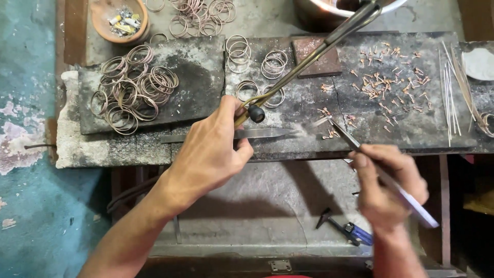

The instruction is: Using a blowtorch and tweezers to heat and solder metal rings on a jewelry workbench.

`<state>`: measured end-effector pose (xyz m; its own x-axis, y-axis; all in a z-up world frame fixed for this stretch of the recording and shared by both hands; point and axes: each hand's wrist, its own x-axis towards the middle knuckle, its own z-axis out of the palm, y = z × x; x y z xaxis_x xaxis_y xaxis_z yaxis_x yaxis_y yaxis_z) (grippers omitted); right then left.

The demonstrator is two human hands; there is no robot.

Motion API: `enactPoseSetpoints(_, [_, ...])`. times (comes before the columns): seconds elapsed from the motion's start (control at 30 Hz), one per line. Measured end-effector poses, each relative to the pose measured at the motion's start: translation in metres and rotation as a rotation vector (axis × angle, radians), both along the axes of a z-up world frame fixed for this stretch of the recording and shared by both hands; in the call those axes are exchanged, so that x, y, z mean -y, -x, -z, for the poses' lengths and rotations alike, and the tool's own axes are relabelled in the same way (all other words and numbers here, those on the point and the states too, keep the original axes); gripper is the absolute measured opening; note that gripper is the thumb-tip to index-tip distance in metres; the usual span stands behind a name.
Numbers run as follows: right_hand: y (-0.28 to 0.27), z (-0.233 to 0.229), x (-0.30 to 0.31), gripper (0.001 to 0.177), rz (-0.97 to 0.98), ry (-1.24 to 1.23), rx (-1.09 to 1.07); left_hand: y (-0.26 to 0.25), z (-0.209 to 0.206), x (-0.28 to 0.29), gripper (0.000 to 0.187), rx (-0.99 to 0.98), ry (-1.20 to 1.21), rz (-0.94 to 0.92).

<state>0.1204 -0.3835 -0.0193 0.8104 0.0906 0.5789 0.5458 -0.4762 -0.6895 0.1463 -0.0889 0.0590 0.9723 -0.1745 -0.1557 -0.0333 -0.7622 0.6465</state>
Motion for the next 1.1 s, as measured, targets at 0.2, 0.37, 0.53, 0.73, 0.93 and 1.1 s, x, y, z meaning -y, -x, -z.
enactPoseSetpoints(0.2, [0.032, 0.019, -0.048, 0.019, 0.235, -0.015, -0.036, 0.0, 0.005, 0.0, 0.026, 0.059, 0.02, 0.004])
enactPoseSetpoints(0.37, [0.042, 0.021, -0.061, 0.016, 0.202, -0.031, 0.016, 0.001, 0.009, 0.0, 0.027, 0.071, 0.024, -0.019])
enactPoseSetpoints(0.53, [0.048, 0.027, -0.064, 0.014, 0.216, -0.016, 0.053, 0.001, 0.01, 0.0, 0.025, 0.072, 0.025, -0.006])
enactPoseSetpoints(0.73, [0.058, 0.02, -0.058, 0.015, 0.189, -0.101, -0.052, 0.001, 0.006, 0.001, 0.023, 0.01, 0.012, -0.009])
enactPoseSetpoints(0.93, [0.033, 0.013, -0.025, 0.014, 0.216, -0.693, -0.488, 0.001, 0.009, 0.001, 0.027, 0.048, -0.008, 0.0])
enactPoseSetpoints(1.1, [0.007, 0.0, -0.014, 0.016, 0.142, -0.892, -0.779, 0.0, 0.006, 0.001, 0.024, 0.039, -0.004, -0.003])
